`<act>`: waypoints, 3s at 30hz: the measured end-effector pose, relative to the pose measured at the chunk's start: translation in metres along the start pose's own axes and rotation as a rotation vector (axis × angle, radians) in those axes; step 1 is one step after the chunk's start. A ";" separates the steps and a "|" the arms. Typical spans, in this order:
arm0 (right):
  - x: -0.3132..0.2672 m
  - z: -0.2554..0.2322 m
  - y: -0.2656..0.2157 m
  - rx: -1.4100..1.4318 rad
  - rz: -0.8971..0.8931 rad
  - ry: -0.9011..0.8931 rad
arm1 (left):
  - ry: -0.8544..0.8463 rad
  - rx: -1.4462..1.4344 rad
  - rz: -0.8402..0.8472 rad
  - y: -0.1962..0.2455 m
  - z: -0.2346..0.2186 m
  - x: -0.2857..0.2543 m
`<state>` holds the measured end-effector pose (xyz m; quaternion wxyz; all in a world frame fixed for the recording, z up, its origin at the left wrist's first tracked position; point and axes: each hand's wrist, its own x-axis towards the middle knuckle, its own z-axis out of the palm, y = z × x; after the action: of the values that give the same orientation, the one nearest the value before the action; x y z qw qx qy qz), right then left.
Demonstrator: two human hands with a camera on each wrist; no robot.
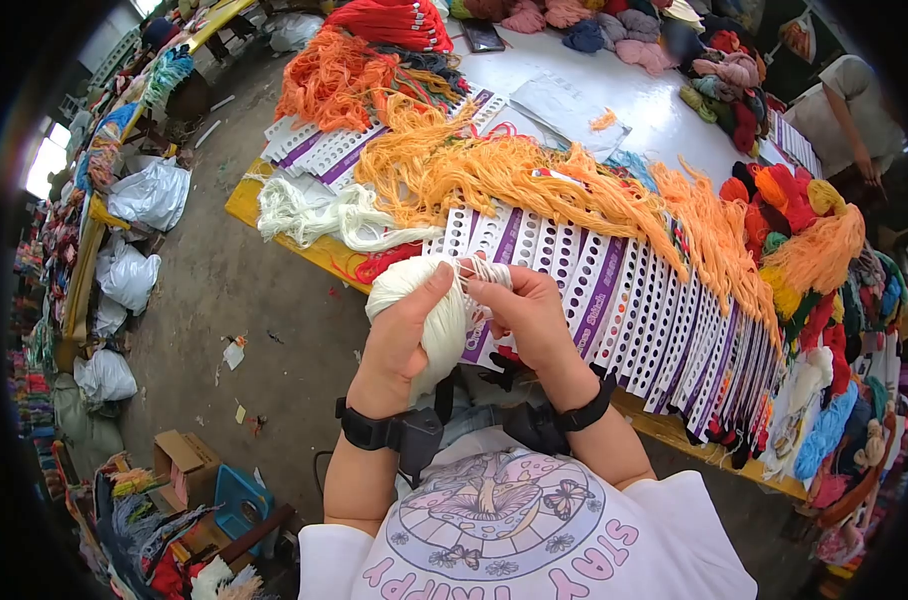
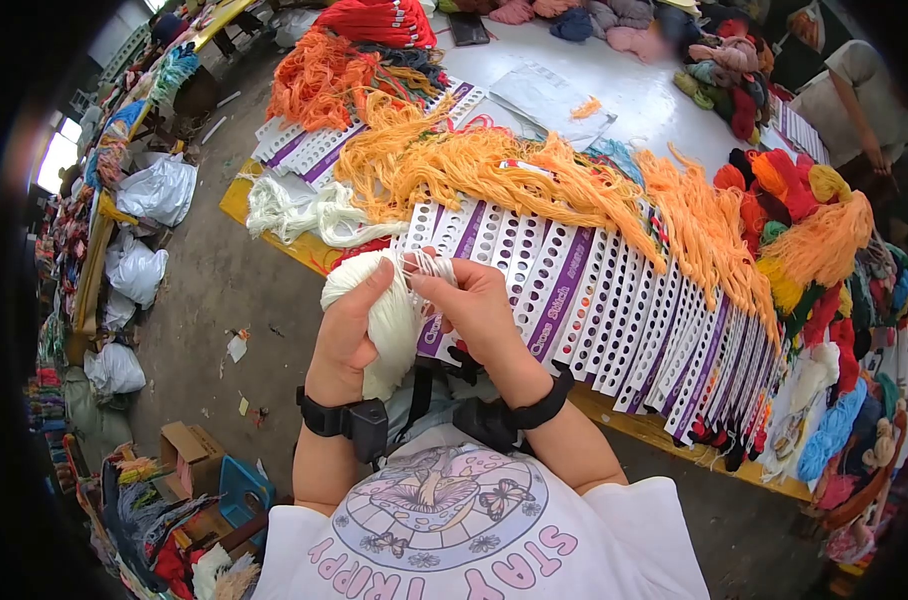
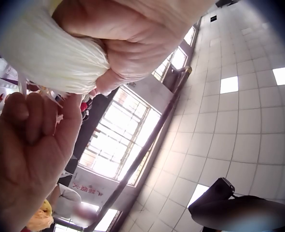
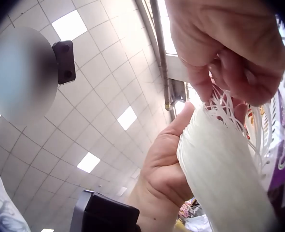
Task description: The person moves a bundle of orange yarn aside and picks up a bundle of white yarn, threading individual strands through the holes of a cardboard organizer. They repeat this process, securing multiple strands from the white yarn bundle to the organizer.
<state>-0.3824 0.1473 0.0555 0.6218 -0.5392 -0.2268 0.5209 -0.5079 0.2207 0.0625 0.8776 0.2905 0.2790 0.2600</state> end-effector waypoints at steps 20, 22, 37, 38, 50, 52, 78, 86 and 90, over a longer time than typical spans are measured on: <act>-0.021 -0.134 -0.154 0.760 -0.294 -0.393 | 0.091 -0.602 0.763 0.098 -0.307 -0.103; -0.041 -0.256 -0.221 0.417 -0.613 0.015 | 0.376 -0.570 0.862 0.110 -0.348 -0.135; 0.093 -0.034 -0.037 -0.086 0.116 -0.104 | 0.050 0.065 0.121 0.035 -0.050 0.064; 0.098 -0.031 -0.027 -0.004 0.109 -0.207 | -0.006 0.291 0.135 0.031 -0.040 0.077; 0.105 -0.023 -0.025 -0.137 0.149 -0.224 | -0.173 0.254 0.031 0.011 -0.049 0.123; 0.105 -0.013 -0.020 -0.477 -0.067 -0.094 | -0.033 0.171 0.052 0.010 -0.039 0.115; 0.113 -0.006 0.004 -1.070 -0.399 0.249 | -0.092 0.007 -0.268 0.016 -0.068 0.121; 0.117 -0.009 0.009 -1.035 -0.533 0.208 | 0.029 0.244 0.001 -0.008 -0.080 0.125; 0.117 -0.004 0.001 -0.999 -0.314 0.224 | 0.038 0.315 0.006 -0.011 -0.080 0.125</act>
<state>-0.3379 0.2496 0.0207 0.3803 -0.7813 -0.4573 0.1892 -0.4674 0.3196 -0.0408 0.8149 0.4204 0.3320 0.2213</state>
